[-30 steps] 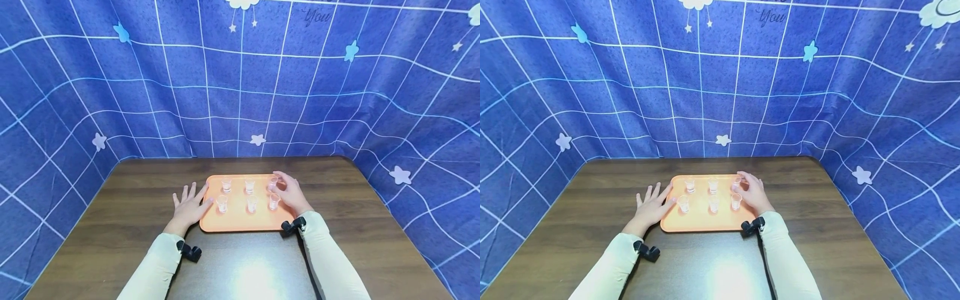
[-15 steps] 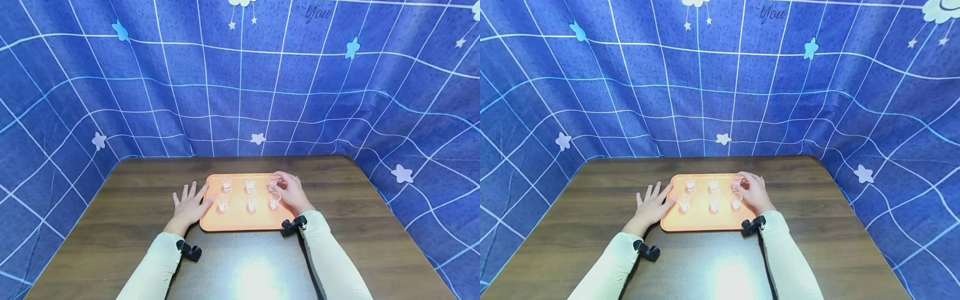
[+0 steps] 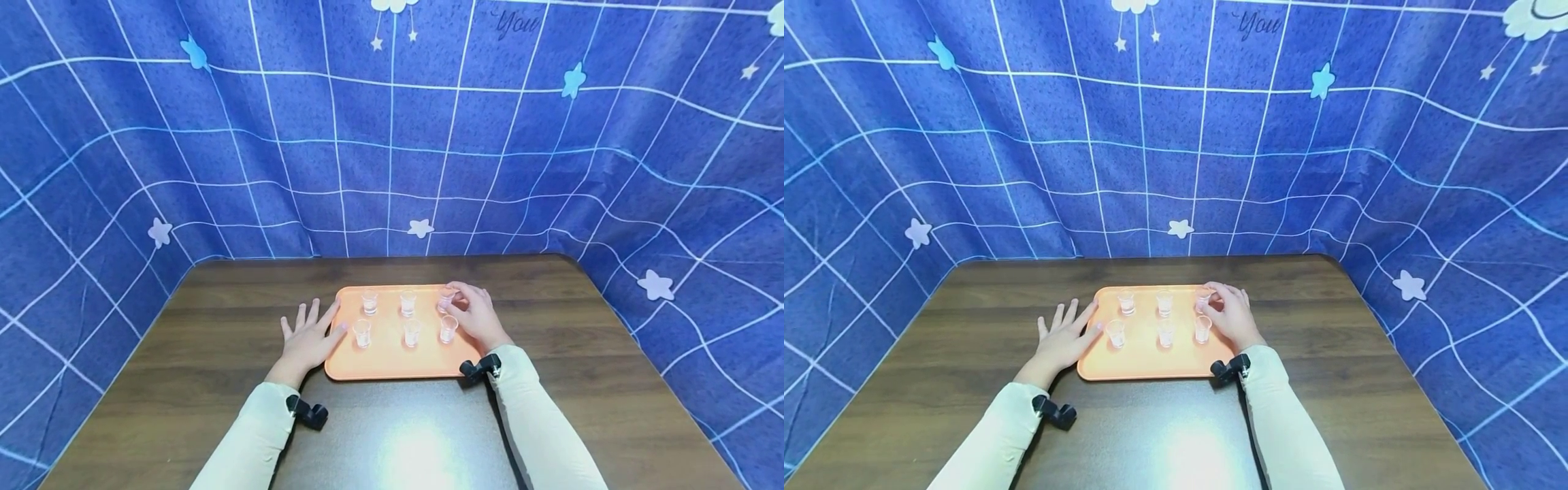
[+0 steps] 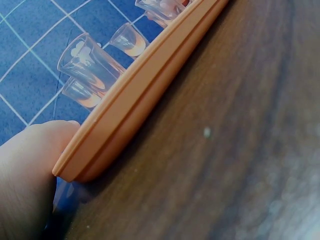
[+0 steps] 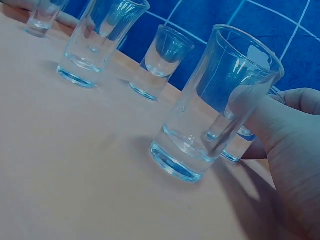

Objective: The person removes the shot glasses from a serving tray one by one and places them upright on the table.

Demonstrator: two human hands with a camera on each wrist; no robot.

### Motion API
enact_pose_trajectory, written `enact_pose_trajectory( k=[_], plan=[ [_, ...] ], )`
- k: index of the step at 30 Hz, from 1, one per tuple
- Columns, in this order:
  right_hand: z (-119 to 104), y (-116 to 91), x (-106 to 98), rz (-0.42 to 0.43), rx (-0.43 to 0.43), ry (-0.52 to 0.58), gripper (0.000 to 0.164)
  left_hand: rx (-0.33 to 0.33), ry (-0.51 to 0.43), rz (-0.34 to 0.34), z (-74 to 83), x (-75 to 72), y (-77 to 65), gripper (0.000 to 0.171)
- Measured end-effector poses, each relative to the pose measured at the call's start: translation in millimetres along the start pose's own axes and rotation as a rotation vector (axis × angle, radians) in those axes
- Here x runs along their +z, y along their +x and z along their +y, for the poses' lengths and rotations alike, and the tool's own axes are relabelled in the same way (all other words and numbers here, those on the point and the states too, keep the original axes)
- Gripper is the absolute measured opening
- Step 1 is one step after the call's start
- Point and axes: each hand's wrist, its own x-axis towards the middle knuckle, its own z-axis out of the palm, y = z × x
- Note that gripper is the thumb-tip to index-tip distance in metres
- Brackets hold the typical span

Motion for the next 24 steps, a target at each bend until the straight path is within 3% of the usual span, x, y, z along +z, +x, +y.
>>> enact_pose_trajectory(
  k=[13, 24],
  plan=[
    [-1, -2, -4, 0.089, -0.03, -0.025, 0.04, 0.004, 0.002, 0.018, -2.7, 0.4, -4.2, 0.077],
    [10, -2, -15, 0.168, -0.053, 0.059, 0.036, 0.0, -0.002, -0.003, -1.2, 0.9, -0.9, 0.074]
  ],
)
